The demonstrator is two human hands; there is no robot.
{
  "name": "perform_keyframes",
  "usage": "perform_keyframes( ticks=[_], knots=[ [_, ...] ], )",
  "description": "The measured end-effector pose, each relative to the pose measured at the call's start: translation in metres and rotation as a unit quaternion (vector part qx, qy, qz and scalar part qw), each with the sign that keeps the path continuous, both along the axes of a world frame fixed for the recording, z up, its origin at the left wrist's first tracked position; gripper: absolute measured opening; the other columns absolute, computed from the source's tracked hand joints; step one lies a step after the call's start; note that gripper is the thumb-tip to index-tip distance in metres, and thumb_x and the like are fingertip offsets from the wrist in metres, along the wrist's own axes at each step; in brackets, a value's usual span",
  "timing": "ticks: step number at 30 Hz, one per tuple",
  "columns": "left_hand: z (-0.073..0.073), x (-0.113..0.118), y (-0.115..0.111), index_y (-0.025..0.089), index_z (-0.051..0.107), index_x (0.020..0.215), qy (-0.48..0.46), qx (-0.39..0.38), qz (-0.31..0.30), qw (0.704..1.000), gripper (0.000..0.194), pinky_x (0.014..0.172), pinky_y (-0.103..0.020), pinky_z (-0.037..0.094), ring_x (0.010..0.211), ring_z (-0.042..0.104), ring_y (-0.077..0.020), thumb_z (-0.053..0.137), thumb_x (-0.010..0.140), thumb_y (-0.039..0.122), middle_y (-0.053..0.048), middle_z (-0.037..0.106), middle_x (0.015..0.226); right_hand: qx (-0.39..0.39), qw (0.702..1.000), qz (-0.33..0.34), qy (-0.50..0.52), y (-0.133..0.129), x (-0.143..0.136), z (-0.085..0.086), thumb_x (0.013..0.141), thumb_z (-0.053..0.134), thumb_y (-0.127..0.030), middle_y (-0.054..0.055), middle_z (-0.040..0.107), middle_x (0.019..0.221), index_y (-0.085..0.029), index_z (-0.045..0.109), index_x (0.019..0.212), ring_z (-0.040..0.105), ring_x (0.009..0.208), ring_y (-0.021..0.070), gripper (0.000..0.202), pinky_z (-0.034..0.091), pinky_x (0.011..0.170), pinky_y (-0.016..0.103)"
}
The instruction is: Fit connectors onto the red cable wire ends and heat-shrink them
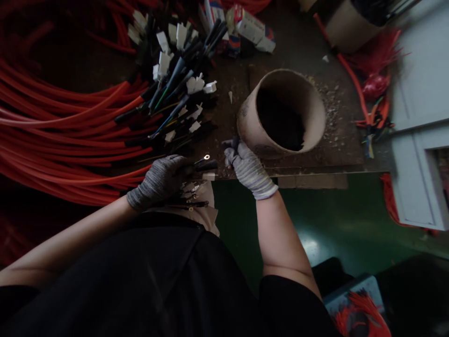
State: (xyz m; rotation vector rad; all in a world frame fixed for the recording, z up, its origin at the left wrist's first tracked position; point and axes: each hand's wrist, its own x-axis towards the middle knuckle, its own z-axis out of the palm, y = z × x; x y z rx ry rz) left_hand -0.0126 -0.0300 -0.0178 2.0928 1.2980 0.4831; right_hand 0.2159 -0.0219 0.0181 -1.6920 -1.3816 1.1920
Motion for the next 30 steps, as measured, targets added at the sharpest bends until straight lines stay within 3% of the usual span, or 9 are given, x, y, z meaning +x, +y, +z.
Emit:
perform_keyframes(
  ticks=[2,6,13,18,23,30],
  knots=[
    [0.0,0.001,-0.001,0.013,0.069,0.11,0.016,-0.003,0.006,1.0,0.026,0.081,-0.031,0.051,0.093,0.068,-0.0219,0.054,0.095,0.027,-0.01,0.072,0.103,0.025,0.997,0.059,-0.034,0.004,0.003,0.006,0.086,0.057,-0.03,-0.004,0.055,0.065,-0.021,0.058,0.089,0.051,0.059,0.0123,0.01,0.043,0.062,0.027],
    [-0.001,0.001,-0.004,0.017,0.068,0.113,0.024,0.008,-0.004,1.0,0.026,0.078,-0.029,0.051,0.091,0.068,-0.0204,0.054,0.094,0.028,-0.007,0.071,0.106,0.042,0.979,0.151,-0.127,0.011,0.003,0.02,0.084,0.063,-0.039,0.002,0.065,0.079,-0.019,0.063,0.08,0.059,0.079,0.0181,0.02,0.044,0.076,0.031],
    [-0.001,0.0,-0.006,0.019,0.068,0.112,0.048,0.021,-0.02,0.998,0.026,0.07,-0.028,0.047,0.086,0.067,-0.0187,0.051,0.096,0.032,-0.006,0.07,0.103,0.0,0.953,0.225,-0.203,0.024,-0.012,0.028,0.083,0.059,-0.04,0.002,0.065,0.074,-0.016,0.067,0.076,0.057,0.073,0.0177,0.027,0.04,0.07,0.03],
    [0.002,-0.001,-0.005,0.02,0.067,0.113,0.068,0.009,-0.028,0.997,0.027,0.069,-0.026,0.045,0.087,0.066,-0.0176,0.05,0.097,0.034,-0.006,0.069,0.104,-0.025,0.952,0.191,-0.236,0.026,-0.018,0.034,0.082,0.059,-0.037,0.001,0.063,0.069,-0.015,0.068,0.076,0.054,0.069,0.0166,0.024,0.038,0.067,0.029],
    [0.0,0.0,-0.006,0.021,0.068,0.11,0.072,0.024,-0.028,0.997,0.028,0.065,-0.027,0.043,0.083,0.065,-0.0177,0.048,0.098,0.035,-0.006,0.069,0.102,-0.015,0.937,0.216,-0.276,0.023,-0.025,0.036,0.084,0.057,-0.033,0.002,0.062,0.067,-0.015,0.066,0.072,0.054,0.066,0.0156,0.023,0.036,0.064,0.029],
    [0.002,0.0,-0.006,0.02,0.068,0.111,0.085,0.023,-0.036,0.995,0.027,0.063,-0.027,0.041,0.081,0.064,-0.0174,0.049,0.097,0.034,-0.006,0.069,0.103,-0.057,0.957,0.191,-0.209,0.023,-0.02,0.037,0.083,0.059,-0.033,-0.001,0.058,0.051,-0.019,0.064,0.062,0.052,0.052,0.0136,0.025,0.038,0.059,0.029]
  ],
)
